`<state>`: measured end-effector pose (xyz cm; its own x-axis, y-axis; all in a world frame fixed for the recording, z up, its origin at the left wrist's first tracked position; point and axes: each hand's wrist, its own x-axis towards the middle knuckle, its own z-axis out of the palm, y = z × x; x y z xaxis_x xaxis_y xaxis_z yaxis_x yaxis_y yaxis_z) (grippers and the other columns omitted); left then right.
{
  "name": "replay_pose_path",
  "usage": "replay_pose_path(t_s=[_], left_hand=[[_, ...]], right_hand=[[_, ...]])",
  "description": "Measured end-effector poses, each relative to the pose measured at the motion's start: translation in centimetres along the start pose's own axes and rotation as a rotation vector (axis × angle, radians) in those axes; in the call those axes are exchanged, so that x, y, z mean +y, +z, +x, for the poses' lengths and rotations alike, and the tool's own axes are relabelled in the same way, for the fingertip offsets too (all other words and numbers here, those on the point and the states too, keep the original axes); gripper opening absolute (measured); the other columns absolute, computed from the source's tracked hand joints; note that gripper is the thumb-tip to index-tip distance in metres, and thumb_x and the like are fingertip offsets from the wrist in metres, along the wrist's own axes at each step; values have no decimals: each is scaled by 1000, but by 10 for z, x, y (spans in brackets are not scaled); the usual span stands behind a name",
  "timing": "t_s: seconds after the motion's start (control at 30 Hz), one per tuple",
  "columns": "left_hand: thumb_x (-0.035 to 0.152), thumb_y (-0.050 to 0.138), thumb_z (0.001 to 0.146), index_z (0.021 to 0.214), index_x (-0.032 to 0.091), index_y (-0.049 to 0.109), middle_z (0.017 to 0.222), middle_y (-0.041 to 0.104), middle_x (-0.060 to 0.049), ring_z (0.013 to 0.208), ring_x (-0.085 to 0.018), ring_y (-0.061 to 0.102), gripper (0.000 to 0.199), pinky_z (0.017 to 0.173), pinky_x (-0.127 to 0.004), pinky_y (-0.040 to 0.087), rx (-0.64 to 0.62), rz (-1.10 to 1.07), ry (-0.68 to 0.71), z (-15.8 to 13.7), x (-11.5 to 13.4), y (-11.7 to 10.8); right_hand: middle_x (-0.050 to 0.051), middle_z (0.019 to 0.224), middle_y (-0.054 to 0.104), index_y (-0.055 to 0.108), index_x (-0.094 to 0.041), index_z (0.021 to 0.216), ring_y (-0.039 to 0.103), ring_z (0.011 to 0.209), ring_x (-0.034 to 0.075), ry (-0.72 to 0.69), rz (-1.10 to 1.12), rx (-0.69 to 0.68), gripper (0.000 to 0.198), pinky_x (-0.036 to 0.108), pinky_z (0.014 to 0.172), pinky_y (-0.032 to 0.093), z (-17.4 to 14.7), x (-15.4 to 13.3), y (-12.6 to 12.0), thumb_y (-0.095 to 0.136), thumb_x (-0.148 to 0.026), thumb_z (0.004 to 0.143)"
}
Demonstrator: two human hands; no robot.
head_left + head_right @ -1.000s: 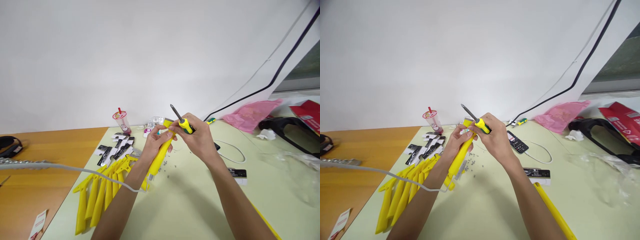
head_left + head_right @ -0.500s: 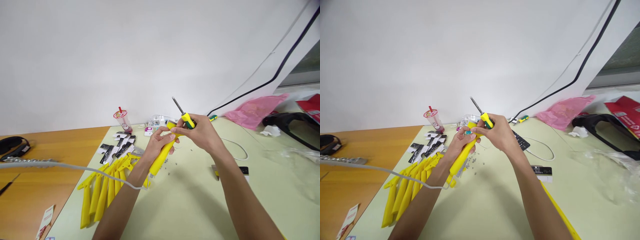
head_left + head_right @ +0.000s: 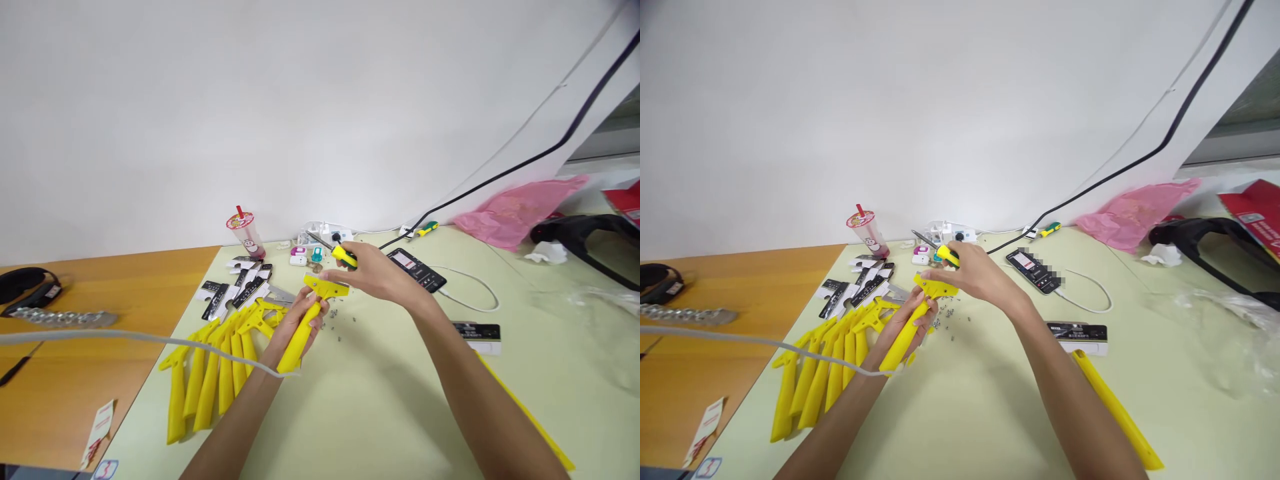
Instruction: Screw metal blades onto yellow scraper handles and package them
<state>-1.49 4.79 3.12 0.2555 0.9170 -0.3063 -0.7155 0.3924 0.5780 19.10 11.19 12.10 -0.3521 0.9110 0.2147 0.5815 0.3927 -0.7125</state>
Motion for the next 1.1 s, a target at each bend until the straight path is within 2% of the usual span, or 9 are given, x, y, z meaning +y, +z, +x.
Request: replay_pose_path(t_s=[0.07,0.13,0.23,0.3,0.37,0.47,0.7,0.9,1.1], left_hand=[[10,90,85,112,23,59,108,69,-4,87,-8,74,43,53,-7,47,59,-130,3,0,0,-8],[4,83,89,114,22,61,111,70,-5,86,-8,75,38,52,-8,48,100,-222,20,1,1,-15],[1,76,94,115,21,62,112,70,-6,88,-11,77,32,51,-9,50,115,-299,37,2,4,-25],[1,75,95,115,21,62,112,70,-6,89,-12,77,32,51,-10,50,123,-324,39,2,5,-29],[2,78,94,114,21,61,111,70,-6,89,-12,77,33,51,-10,50,130,-329,35,1,5,-31],[4,83,90,113,21,60,110,70,-5,87,-11,76,36,49,-9,48,108,-283,34,1,4,-32],[23,96,84,112,22,62,96,66,0,71,-7,67,44,47,-8,45,20,-42,37,5,-5,-40],[26,98,82,111,23,61,92,64,2,67,-6,64,47,48,-9,46,25,3,59,5,-6,-40],[31,91,92,114,24,59,94,66,2,56,-3,54,39,45,-11,44,-13,61,41,3,-4,-43]], right_hand=[[2,86,66,57,-25,92,55,72,19,5,3,-26,53,34,60,40,-7,-3,-9,59,-77,103],[4,96,71,62,-26,107,60,77,21,6,-19,-57,49,35,64,45,-13,-8,-22,46,-72,110],[8,114,78,72,-26,119,70,94,26,-92,-53,-43,45,40,77,54,-16,-19,-38,60,-68,106],[7,116,81,78,-28,119,74,99,28,-166,-27,34,43,41,82,57,-15,-26,-42,75,-66,99],[6,107,83,80,-28,115,75,88,26,-219,13,134,41,39,76,58,-13,-30,-41,83,-63,93],[5,103,83,77,-26,118,74,80,23,-319,31,221,38,36,70,57,-11,-32,-30,84,-56,96],[5,117,79,64,-26,118,75,89,20,-485,-43,62,20,34,80,55,-7,-22,-9,70,-43,110],[4,116,77,61,-26,116,74,90,20,-492,-62,16,15,33,80,52,-3,-19,-5,67,-38,112],[5,117,78,61,-26,118,74,88,21,-494,-71,4,15,36,82,53,-2,-18,-2,68,-38,111]])
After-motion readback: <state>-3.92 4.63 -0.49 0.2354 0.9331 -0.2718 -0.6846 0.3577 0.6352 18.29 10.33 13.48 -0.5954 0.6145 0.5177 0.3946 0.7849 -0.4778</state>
